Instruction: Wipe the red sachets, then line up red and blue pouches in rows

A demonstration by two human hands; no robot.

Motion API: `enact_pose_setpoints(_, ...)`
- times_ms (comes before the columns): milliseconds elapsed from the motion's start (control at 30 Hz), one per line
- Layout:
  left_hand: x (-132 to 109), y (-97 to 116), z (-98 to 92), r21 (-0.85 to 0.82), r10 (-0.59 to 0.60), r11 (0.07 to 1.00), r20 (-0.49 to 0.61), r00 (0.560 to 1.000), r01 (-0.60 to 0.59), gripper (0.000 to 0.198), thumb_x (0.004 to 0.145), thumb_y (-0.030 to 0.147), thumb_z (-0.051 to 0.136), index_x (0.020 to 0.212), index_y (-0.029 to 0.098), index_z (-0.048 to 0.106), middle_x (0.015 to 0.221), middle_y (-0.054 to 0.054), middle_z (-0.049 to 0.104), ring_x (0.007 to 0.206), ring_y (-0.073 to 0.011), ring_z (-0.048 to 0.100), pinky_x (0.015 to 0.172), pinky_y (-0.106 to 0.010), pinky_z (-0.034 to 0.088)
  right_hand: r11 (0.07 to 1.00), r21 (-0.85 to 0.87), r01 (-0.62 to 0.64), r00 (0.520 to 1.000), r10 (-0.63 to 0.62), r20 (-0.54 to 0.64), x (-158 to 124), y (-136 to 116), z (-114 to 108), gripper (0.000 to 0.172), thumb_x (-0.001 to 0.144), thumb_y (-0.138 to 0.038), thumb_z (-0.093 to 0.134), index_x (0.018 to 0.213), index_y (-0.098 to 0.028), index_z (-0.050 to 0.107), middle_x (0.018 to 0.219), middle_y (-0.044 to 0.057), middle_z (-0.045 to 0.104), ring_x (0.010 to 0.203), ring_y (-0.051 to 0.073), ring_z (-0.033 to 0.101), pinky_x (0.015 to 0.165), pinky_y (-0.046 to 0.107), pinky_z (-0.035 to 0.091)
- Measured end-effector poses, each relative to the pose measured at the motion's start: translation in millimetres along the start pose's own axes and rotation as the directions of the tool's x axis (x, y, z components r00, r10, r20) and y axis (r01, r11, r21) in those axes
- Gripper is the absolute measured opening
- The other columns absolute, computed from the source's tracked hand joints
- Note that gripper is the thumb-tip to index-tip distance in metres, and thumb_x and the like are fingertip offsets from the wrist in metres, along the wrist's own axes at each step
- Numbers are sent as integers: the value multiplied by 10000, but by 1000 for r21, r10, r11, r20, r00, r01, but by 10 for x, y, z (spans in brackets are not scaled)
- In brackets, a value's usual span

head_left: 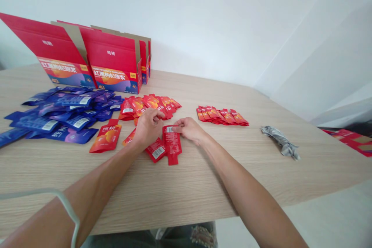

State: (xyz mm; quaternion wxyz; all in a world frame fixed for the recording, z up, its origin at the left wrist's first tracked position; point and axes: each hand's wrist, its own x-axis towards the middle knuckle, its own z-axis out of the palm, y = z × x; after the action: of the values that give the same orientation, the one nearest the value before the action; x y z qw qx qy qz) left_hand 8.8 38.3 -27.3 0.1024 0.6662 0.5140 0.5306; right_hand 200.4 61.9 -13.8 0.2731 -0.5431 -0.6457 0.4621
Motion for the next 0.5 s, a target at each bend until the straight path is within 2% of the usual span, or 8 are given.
enact_pose_setpoints(67, 7, 46, -7, -29, -55, 998, -28, 998, 54, 185, 747, 157, 608, 867, 194, 744, 847, -30, 703, 707, -168, 605, 701, -308, 512, 995, 91, 39, 996, -31, -86, -28, -27, -112, 248, 839, -381, 818, 805, -211, 640, 578, -55, 582, 476, 115, 464, 493, 249, 350)
enact_pose_setpoints(133, 11, 128, -13, -135, -178, 976, -55, 983, 169, 166, 759, 201, 634, 889, 190, 738, 788, -20, 698, 663, -163, 593, 657, -295, 491, 982, 82, 171, 960, -147, -238, -76, -66, -201, 225, 894, -402, 745, 873, -238, 592, 590, -65, 566, 463, 124, 474, 474, 250, 372)
enact_pose_setpoints(200, 13, 231, -23, -349, -353, 875, 18, 936, 337, 156, 812, 306, 648, 880, 183, 717, 726, -29, 698, 604, -166, 596, 585, -285, 464, 941, 2, 339, 873, -313, -374, -145, -98, -229, 213, 954, -439, 655, 943, -264, 533, 678, -49, 611, 506, 143, 543, 489, 260, 442)
enact_pose_setpoints(233, 14, 284, -33, -471, -426, 772, 115, 897, 427, 223, 848, 386, 638, 874, 177, 710, 727, -51, 715, 598, -178, 622, 566, -289, 471, 908, -56, 415, 821, -400, -407, -185, -106, -216, 203, 983, -452, 606, 967, -272, 512, 770, -25, 653, 568, 157, 601, 517, 273, 490)
enact_pose_setpoints(300, 20, 376, -69, -651, -462, 504, 351, 814, 567, 416, 902, 554, 580, 893, 161, 716, 824, -126, 772, 689, -236, 714, 606, -336, 546, 816, -203, 541, 732, -576, -364, -264, -103, -145, 153, 1029, -427, 523, 984, -281, 513, 998, 37, 705, 800, 196, 710, 641, 318, 589)
enact_pose_setpoints(367, 31, 430, -121, -721, -389, 291, 512, 766, 629, 529, 921, 637, 539, 964, 151, 742, 971, -176, 801, 885, -308, 772, 743, -422, 625, 688, -353, 634, 670, -717, -192, -324, -82, -47, 119, 1050, -347, 487, 982, -287, 565, 1173, 69, 710, 1092, 237, 715, 844, 381, 627)
enact_pose_setpoints(433, 45, 435, -173, -733, -332, 203, 573, 750, 650, 494, 929, 597, 560, 1016, 154, 760, 1057, -177, 804, 1022, -346, 769, 853, -486, 645, 568, -443, 693, 630, -777, -11, -357, -57, 47, 162, 1057, -272, 479, 978, -301, 617, 1249, 62, 713, 1263, 251, 658, 1012, 429, 589)
enact_pose_setpoints(500, 55, 407, -203, -731, -339, 183, 581, 740, 657, 394, 931, 486, 590, 1032, 151, 772, 1085, -170, 804, 1079, -359, 761, 909, -515, 646, 512, -461, 725, 598, -799, 53, -371, -46, 128, 221, 1054, -215, 455, 965, -308, 635, 1273, 55, 709, 1292, 243, 640, 1082, 451, 556)
